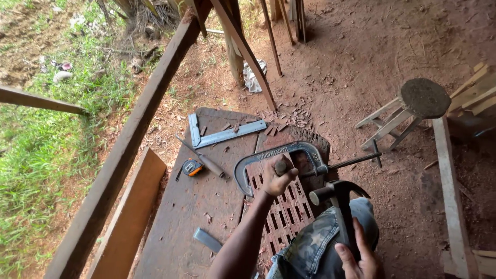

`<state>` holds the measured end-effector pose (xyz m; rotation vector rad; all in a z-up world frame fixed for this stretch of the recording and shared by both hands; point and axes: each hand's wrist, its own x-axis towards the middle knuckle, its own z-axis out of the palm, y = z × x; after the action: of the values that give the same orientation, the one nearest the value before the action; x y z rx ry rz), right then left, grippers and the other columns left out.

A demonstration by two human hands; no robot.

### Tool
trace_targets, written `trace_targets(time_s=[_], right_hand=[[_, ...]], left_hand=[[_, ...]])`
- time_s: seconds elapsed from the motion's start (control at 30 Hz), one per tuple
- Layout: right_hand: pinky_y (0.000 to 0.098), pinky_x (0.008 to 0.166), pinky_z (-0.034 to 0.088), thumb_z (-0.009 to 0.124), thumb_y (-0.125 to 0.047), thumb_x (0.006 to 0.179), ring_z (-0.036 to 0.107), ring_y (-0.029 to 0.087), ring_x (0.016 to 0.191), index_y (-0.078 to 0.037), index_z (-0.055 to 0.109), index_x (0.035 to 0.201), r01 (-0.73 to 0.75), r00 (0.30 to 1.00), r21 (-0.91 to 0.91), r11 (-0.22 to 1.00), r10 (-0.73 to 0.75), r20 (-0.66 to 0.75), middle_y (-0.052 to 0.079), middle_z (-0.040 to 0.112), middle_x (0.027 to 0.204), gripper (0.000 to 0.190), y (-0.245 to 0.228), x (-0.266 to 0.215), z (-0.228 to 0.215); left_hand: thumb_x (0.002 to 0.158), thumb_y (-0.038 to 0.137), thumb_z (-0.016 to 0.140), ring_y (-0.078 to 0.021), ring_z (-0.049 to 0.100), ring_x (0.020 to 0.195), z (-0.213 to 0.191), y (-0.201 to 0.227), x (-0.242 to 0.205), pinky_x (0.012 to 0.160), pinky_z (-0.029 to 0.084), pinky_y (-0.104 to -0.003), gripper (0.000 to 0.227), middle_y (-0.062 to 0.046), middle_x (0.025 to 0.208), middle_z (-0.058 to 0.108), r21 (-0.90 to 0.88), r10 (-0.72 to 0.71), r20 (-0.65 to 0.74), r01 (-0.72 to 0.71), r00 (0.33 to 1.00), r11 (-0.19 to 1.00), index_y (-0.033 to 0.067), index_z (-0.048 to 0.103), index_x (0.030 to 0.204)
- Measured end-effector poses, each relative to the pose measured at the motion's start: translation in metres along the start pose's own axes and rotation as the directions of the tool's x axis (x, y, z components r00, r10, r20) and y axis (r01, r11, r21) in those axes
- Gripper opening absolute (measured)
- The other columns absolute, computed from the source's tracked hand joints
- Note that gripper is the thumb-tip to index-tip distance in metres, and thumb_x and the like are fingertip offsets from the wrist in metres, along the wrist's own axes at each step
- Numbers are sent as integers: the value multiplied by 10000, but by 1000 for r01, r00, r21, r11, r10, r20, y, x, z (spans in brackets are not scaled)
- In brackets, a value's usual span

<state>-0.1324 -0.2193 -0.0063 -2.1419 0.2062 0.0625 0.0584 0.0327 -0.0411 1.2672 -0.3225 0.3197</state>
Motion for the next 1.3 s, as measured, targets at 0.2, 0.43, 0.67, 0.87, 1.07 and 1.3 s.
trace_targets(time_s=[0.2, 0.43, 0.67, 0.87, 1.07, 1.3], right_hand=[[244, 666, 437, 684, -171, 827, 582, 135, 708, -50, 530, 1497, 184, 975, 93, 979, -170, -142, 100, 753, 1066, 698, 31, -1, 15], [253, 584, 477, 671, -118, 822, 580, 112, 527, -128, 176, 1667, -3, 977, 275, 961, -56, 207, 100, 693, 745, 979, 155, 21, -7], [178, 430, 422, 668, -54, 760, 482, 11, 433, -234, 112, 1643, 191, 933, 386, 903, -289, 214, -9, 634, 572, 1059, 199, 24, -12], [194, 411, 423, 663, 8, 718, 500, 31, 411, -237, 84, 1641, 123, 933, 418, 900, -249, 261, 0, 607, 570, 1117, 205, 27, -13], [213, 458, 481, 697, -262, 784, 551, 48, 448, -122, 120, 1638, 171, 949, 276, 946, -233, 212, 9, 657, 605, 1040, 175, 25, -13], [187, 474, 464, 661, -92, 758, 518, 43, 456, -165, 129, 1651, 149, 953, 354, 923, -230, 198, 11, 644, 609, 1042, 182, 22, -6]], left_hand=[[891, 166, 707, -174, 612, 480, -16, -9, -19, 416, 517, -288, 179, -51, 645, 617, -424, -264, 203, 328, 943, 844, 67, 561, 857], [895, 163, 704, -98, 543, 467, -13, -13, 6, 423, 475, -239, 171, 3, 627, 607, -356, 15, -31, -25, 999, 934, 102, 575, 800], [889, 314, 749, -112, 595, 479, -16, -23, 8, 448, 484, -230, 288, 18, 604, 602, -154, -73, -1, 72, 997, 985, 112, 569, 792], [866, 233, 746, -128, 591, 457, -13, -33, 14, 412, 497, -252, 242, -15, 614, 607, -209, -161, -53, 147, 986, 967, 81, 572, 792], [818, 352, 737, -136, 600, 592, -8, -37, 26, 536, 529, -293, 293, -25, 720, 649, -32, -332, -168, 332, 928, 943, 91, 602, 825], [848, 264, 738, -102, 555, 475, -17, -52, 21, 436, 480, -249, 220, 19, 623, 608, -249, -238, -135, 199, 962, 948, 123, 583, 783]])
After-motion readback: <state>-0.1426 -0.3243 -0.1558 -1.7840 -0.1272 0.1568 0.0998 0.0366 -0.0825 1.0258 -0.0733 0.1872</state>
